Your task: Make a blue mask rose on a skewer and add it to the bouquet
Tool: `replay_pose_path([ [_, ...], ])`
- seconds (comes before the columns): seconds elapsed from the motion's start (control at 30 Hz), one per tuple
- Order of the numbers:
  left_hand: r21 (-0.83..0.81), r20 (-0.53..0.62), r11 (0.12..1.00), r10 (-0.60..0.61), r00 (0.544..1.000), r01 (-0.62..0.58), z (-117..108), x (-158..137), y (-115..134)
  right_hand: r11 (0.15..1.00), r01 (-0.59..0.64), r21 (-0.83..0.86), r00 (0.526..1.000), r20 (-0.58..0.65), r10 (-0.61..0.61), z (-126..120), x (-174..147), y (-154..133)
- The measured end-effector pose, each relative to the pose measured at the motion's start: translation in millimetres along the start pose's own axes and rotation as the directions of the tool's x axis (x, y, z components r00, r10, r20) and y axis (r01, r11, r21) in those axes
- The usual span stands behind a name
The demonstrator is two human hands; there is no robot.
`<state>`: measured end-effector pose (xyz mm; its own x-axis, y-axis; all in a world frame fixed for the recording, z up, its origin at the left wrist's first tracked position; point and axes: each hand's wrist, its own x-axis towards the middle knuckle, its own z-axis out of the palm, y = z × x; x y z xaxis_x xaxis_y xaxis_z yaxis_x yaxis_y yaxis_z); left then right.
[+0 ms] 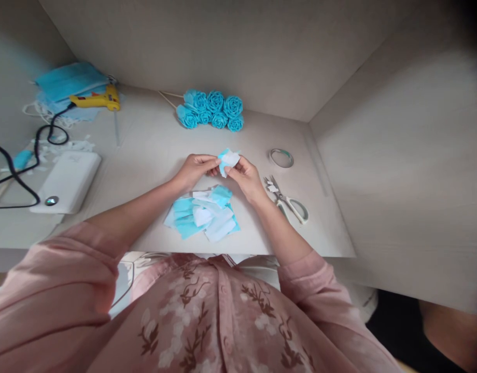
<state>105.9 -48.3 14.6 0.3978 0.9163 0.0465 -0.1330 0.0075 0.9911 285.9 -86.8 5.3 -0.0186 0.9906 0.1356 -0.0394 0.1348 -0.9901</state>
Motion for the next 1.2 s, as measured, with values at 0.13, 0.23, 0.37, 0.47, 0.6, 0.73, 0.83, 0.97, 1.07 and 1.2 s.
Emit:
replay_pose_path([
  [0.13,0.062,0.029,0.998,-0.028,0.999,0.026,0.1,-1.5,1.6,0.996,0.029,-0.081,0.996,-0.082,-0.036,-3.4,1.5,-2.8],
  [0.23,0.077,0.06,0.996,-0.06,0.996,0.055,0.9,-2.5,1.1,0.988,0.058,-0.142,0.992,-0.103,-0.073,-6.2,1.6,-5.6],
  [0.37,0.069,0.056,0.995,-0.082,0.995,0.078,1.7,-2.3,1.0,0.983,0.087,-0.162,0.993,-0.065,-0.099,-7.0,-0.8,-7.6],
  [0.47,0.04,0.038,0.996,-0.086,0.996,0.085,1.1,-1.1,1.8,0.979,0.105,-0.175,0.993,-0.034,-0.113,-6.9,-2.8,-8.4],
  [0.6,0.004,0.028,0.997,-0.082,0.996,0.082,-1.0,0.5,1.2,0.95,0.176,-0.257,0.984,0.015,-0.178,-8.2,-3.4,-9.0],
  [0.73,-0.033,0.025,0.996,-0.078,0.997,0.079,-1.8,1.6,-1.4,0.912,0.227,-0.341,0.974,0.057,-0.221,-10.2,-2.4,-8.3],
  [0.83,-0.047,0.035,0.995,-0.081,0.996,0.083,-1.1,2.0,-2.0,0.892,0.254,-0.373,0.967,0.074,-0.244,-11.3,-1.6,-6.7],
  [0.97,-0.045,0.036,0.995,-0.085,0.996,0.087,0.1,1.9,-0.6,0.879,0.28,-0.386,0.959,0.083,-0.27,-11.6,-1.0,-4.5],
  [1.07,-0.016,0.032,0.997,-0.079,0.996,0.079,0.2,1.4,0.3,0.874,0.28,-0.398,0.959,0.087,-0.268,-10.9,-1.4,-4.9],
  [1.2,0.044,0.017,0.997,-0.058,0.998,0.057,0.0,1.0,0.1,0.863,0.271,-0.426,0.963,0.111,-0.247,-9.8,-3.7,-9.4],
])
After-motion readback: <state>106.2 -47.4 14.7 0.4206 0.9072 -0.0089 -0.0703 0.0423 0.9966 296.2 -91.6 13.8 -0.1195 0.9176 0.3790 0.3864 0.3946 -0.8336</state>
